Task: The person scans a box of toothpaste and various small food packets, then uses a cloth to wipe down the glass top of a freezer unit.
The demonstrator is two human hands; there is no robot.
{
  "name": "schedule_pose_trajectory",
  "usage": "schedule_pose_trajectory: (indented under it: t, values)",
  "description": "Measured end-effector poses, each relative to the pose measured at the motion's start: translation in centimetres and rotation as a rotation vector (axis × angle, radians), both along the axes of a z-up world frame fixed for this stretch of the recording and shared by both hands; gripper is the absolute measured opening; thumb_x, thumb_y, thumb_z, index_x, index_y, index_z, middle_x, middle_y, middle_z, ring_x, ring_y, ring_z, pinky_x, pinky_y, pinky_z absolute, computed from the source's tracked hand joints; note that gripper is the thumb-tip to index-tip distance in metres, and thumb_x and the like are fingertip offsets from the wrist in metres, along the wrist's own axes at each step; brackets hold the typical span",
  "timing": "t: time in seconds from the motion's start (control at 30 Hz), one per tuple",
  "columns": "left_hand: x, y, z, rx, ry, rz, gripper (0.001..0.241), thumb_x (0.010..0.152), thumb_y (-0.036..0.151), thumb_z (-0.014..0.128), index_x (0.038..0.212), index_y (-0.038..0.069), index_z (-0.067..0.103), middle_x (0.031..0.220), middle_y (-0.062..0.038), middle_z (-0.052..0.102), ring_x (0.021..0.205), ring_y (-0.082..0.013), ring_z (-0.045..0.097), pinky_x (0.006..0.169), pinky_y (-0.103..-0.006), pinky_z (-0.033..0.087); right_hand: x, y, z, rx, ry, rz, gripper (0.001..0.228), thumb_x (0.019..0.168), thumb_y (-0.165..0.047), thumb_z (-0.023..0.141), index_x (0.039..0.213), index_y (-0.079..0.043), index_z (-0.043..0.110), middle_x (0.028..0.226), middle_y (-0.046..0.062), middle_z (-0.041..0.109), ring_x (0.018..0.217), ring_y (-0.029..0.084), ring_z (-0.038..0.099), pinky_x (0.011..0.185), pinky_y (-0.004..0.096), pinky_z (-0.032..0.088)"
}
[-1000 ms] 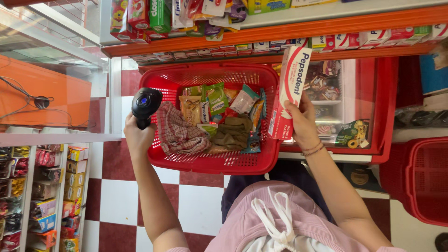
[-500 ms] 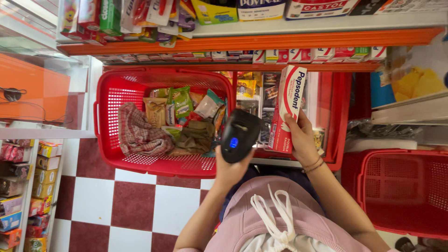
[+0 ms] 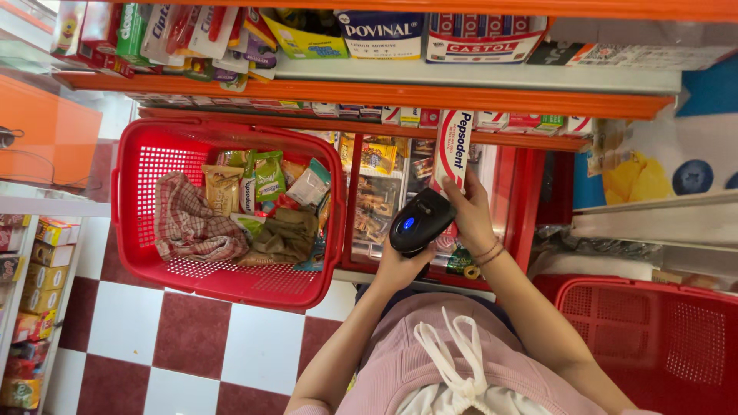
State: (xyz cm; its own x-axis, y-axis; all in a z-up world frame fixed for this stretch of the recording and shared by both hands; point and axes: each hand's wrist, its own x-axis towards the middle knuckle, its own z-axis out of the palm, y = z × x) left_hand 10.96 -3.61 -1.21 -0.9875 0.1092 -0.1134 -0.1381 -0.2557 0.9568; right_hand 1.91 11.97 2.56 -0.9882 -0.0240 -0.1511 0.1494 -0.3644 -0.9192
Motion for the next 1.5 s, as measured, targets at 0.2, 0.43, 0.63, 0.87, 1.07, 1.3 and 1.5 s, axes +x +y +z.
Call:
schedule_pose_trajectory:
  t: [0.2, 0.43, 0.63, 0.87, 1.07, 1.3, 1.5]
  values:
    - [-1.8, 1.7, -1.5, -0.042, 0.111, 0.150, 0.048, 0.077, -0.005, 0.082, 0.121, 0.001, 0.064, 0.105, -0.002, 0.068, 0.095, -0.0105, 0.064, 0.086, -0.0276, 0.054, -3.0, -0.1, 0.0, -0.013, -0.116, -0.012, 0.053, 0.101, -0.015, 0.062, 0.149, -0.001, 0.046, 0.131, 0.008, 0.065, 0.109, 0.014, 0.065, 0.089, 0.031, 0.056]
    - [-4.1, 2.6, -4.7, 0.044, 0.002, 0.262, 0.049, 0.077, -0.006, 0.077, 0.124, 0.001, 0.064, 0.105, -0.005, 0.069, 0.093, -0.0139, 0.068, 0.081, -0.0301, 0.057, -1.8, 1.5, -0.1, -0.080, -0.078, 0.181, 0.077, 0.094, 0.000, 0.054, 0.166, -0.005, 0.026, 0.148, 0.013, 0.056, 0.129, 0.019, 0.058, 0.109, 0.034, 0.048]
    - [-6.4, 3.0, -5.2, 0.148, -0.002, 0.297, 0.046, 0.082, -0.008, 0.076, 0.125, -0.001, 0.064, 0.107, -0.005, 0.070, 0.094, -0.0141, 0.068, 0.082, -0.0294, 0.058, -1.6, 1.2, 0.1, 0.153, 0.140, 0.170, 0.084, 0.090, 0.016, 0.058, 0.163, -0.004, 0.021, 0.151, 0.013, 0.049, 0.125, 0.020, 0.060, 0.102, 0.034, 0.056]
    - [-8.7, 2.6, -1.9, 0.211, 0.108, 0.246, 0.051, 0.079, -0.010, 0.072, 0.128, 0.001, 0.062, 0.120, -0.006, 0.071, 0.113, -0.0152, 0.070, 0.095, -0.0291, 0.057, -3.6, -0.6, -3.7, 0.190, 0.264, -0.092, 0.064, 0.094, 0.016, 0.063, 0.152, 0.002, 0.042, 0.142, 0.014, 0.055, 0.125, 0.020, 0.065, 0.092, 0.031, 0.064]
    - [-10.2, 2.0, -3.4, 0.085, 0.127, 0.241, 0.043, 0.084, -0.008, 0.074, 0.126, -0.001, 0.067, 0.114, -0.005, 0.071, 0.103, -0.0146, 0.069, 0.091, -0.0298, 0.056, -6.0, -1.8, -5.1, 0.060, 0.197, -0.236, 0.037, 0.096, 0.014, 0.068, 0.127, 0.006, 0.051, 0.117, 0.011, 0.069, 0.095, 0.017, 0.072, 0.073, 0.031, 0.065]
    - [-11.7, 2.4, -5.0, 0.079, 0.134, 0.245, 0.042, 0.081, -0.005, 0.077, 0.121, 0.000, 0.066, 0.107, -0.004, 0.071, 0.098, -0.0140, 0.069, 0.086, -0.0308, 0.058, -7.3, -2.6, -5.0, 0.059, 0.087, -0.337, 0.034, 0.096, 0.006, 0.066, 0.128, 0.003, 0.058, 0.097, 0.009, 0.070, 0.079, 0.014, 0.072, 0.061, 0.026, 0.061]
    - [-12.5, 2.6, -4.3, 0.134, 0.178, 0.221, 0.047, 0.080, -0.007, 0.074, 0.126, 0.000, 0.064, 0.112, -0.006, 0.072, 0.103, -0.0154, 0.071, 0.090, -0.0317, 0.059, -8.2, -2.9, -6.4, -0.010, -0.002, -0.427, 0.019, 0.096, 0.003, 0.070, 0.111, 0.001, 0.060, 0.096, 0.009, 0.069, 0.070, 0.011, 0.064, 0.053, 0.023, 0.050]
